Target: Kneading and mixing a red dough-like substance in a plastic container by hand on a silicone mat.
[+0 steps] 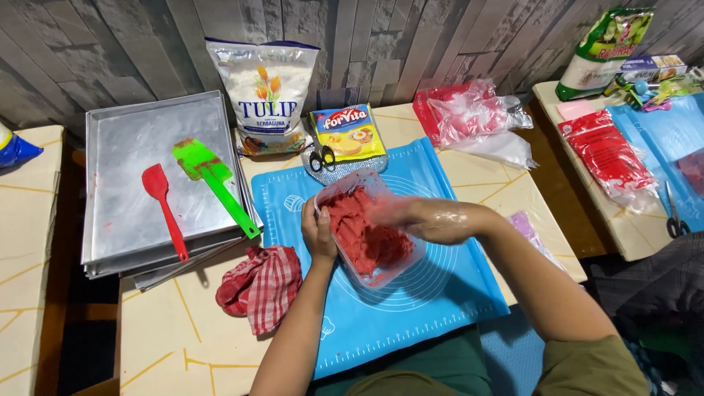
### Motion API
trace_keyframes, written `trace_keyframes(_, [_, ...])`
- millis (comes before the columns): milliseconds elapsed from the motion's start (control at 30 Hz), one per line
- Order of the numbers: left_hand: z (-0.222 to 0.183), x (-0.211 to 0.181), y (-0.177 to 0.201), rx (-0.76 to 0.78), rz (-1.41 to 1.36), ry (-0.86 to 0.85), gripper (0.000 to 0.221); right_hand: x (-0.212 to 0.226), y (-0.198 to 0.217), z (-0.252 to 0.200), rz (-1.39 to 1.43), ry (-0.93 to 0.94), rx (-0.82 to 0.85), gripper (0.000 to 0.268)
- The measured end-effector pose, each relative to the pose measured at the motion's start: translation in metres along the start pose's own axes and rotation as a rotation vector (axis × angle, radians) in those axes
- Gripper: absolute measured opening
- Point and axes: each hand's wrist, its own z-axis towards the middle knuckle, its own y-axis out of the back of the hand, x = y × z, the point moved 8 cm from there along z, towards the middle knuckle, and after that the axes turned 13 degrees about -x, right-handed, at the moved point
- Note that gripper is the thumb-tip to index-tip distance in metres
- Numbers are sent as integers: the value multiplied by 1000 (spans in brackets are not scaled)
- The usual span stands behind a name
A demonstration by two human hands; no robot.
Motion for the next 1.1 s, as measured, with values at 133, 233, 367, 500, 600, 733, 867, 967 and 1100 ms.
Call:
trace_keyframes(133, [-1, -5, -1, -2, 5, -5, 54, -72, -44, 14, -117, -67, -46, 48])
trace_keyframes(233, [-1, -9, 1, -2, 23, -15, 53, -94, -75, 23, -282, -36, -37, 33])
trace_keyframes(367, [-2, -8, -1, -4, 20, -3, 51, -135, -109, 33, -283, 79, 106, 25])
trace_keyframes(500, [-5, -10, 0, -15, 11, 13, 50, -172, -137, 35, -190, 75, 298, 28])
trace_keyframes(600, [-5, -11, 0, -18, -3, 28, 52, -126, -137, 36, -469, 141, 286, 37])
trace_keyframes(733, [-4, -5, 0, -30, -11, 27, 52, -146, -155, 42, -638, 51, 275, 50])
trace_keyframes(867, [1, -5, 1, -35, -18, -3, 53, -121, -115, 43, -431, -24, 304, 34])
trace_keyframes(967, [2, -3, 3, -48, -14, -16, 55, -48, -57, 29, -140, -45, 144, 45])
trace_keyframes(1100, [0, -7, 2, -58, -7, -15, 56, -20, -15, 22, -106, -158, -102, 58])
